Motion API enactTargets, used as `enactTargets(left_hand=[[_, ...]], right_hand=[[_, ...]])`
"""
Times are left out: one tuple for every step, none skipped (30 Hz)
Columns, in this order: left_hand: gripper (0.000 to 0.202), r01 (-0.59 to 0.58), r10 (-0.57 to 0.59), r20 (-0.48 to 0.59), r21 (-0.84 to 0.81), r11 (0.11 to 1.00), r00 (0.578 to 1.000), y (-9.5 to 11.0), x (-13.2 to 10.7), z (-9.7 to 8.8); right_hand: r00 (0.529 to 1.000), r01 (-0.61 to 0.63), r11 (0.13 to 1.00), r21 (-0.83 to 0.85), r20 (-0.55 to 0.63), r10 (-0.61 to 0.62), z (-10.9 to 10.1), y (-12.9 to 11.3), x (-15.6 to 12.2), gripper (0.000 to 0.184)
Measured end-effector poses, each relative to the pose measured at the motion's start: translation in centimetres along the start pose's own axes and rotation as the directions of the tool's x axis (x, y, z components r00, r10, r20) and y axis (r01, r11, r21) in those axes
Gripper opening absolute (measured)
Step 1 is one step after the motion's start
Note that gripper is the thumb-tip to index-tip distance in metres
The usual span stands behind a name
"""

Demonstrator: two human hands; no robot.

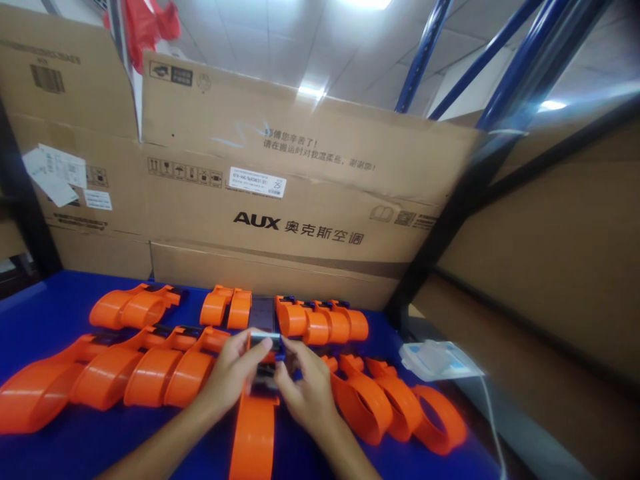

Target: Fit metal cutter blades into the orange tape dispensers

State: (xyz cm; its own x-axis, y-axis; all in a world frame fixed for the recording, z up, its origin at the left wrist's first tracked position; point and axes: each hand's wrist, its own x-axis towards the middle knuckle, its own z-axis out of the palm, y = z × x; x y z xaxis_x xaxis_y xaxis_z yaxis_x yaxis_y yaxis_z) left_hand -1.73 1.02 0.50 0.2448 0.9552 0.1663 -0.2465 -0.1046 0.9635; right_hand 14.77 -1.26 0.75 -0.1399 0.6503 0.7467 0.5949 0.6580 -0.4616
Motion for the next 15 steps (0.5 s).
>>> enactTargets(left_hand=[[0.035, 0.002, -0.002, 0.007, -0.001, 1.0, 1.0, -0.1, 0.0, -0.1], [0.036, 0.001, -0.001, 0.012, -0.002, 1.0, 1.0, -0.2, 0.0, -0.1], [0.036, -0.002, 0.002, 0.015, -0.004, 1.0, 1.0, -0.2, 0.1, -0.1], [0.036, -0.005, 0.005, 0.017, -0.005, 1.0, 1.0, -0.2, 0.1, -0.1], [0.036, -0.01, 0.01, 0.016, -0.007, 1.0, 1.0, -0.1, 0.1, -0.1], [0.035, -0.013, 0.014, 0.009, -0.017, 1.0, 1.0, 0.0, 0.1, -0.1], [0.034, -0.009, 0.01, 0.009, -0.039, 0.999, 1.0, 0.1, 0.1, 0.0], [0.034, 0.002, -0.001, 0.014, -0.072, 0.997, 1.0, 0.3, 0.1, 0.0], [0.034, 0.015, -0.013, 0.021, -0.107, 0.994, 1.0, 0.4, 0.1, 0.1], [0.034, 0.028, -0.025, 0.028, -0.141, 0.99, 0.999, 0.5, 0.0, 0.2], [0.034, 0.041, -0.036, 0.033, -0.167, 0.985, 0.999, 0.5, 0.0, 0.2], [0.035, 0.05, -0.045, 0.032, -0.18, 0.982, 0.998, 0.5, 0.1, 0.3], [0.035, 0.057, -0.054, 0.023, -0.182, 0.982, 0.998, 0.4, 0.1, 0.3], [0.037, 0.061, -0.061, 0.006, -0.179, 0.982, 0.998, 0.3, 0.1, 0.3], [0.038, 0.068, -0.071, -0.009, -0.178, 0.982, 0.997, 0.1, 0.2, 0.3]], right_hand=[[1.0, -0.003, 1.0, 0.002, 0.003, 0.003, 0.0, 0.0, 0.0, 0.027], [1.0, -0.006, 1.0, 0.004, 0.005, 0.006, 0.0, 0.0, 0.0, 0.027], [1.0, -0.008, 1.0, 0.008, 0.004, 0.008, 0.0, 0.0, 0.0, 0.026], [1.0, -0.011, 1.0, 0.011, 0.004, 0.011, 0.0, -0.1, 0.1, 0.026], [1.0, -0.015, 1.0, 0.014, 0.001, 0.015, 0.0, -0.1, 0.1, 0.027], [1.0, -0.024, 0.999, 0.023, 0.0, 0.024, 0.0, -0.2, 0.1, 0.027], [0.999, -0.044, 0.998, 0.048, -0.005, 0.044, -0.2, -0.2, 0.2, 0.027], [0.997, -0.077, 0.993, 0.093, -0.018, 0.079, -0.3, -0.2, 0.3, 0.025], [0.991, -0.121, 0.981, 0.154, -0.04, 0.128, -0.5, -0.1, 0.5, 0.023], [0.98, -0.168, 0.96, 0.223, -0.065, 0.186, -0.7, 0.0, 0.6, 0.023], [0.966, -0.212, 0.933, 0.29, -0.084, 0.246, -0.9, 0.1, 0.8, 0.023], [0.95, -0.25, 0.906, 0.341, -0.094, 0.298, -1.1, 0.2, 1.0, 0.024], [0.938, -0.278, 0.888, 0.367, -0.097, 0.334, -1.3, 0.4, 1.2, 0.023], [0.932, -0.295, 0.883, 0.364, -0.094, 0.35, -1.5, 0.6, 1.4, 0.022], [0.931, -0.305, 0.89, 0.339, -0.088, 0.353, -1.6, 0.8, 1.5, 0.021]])
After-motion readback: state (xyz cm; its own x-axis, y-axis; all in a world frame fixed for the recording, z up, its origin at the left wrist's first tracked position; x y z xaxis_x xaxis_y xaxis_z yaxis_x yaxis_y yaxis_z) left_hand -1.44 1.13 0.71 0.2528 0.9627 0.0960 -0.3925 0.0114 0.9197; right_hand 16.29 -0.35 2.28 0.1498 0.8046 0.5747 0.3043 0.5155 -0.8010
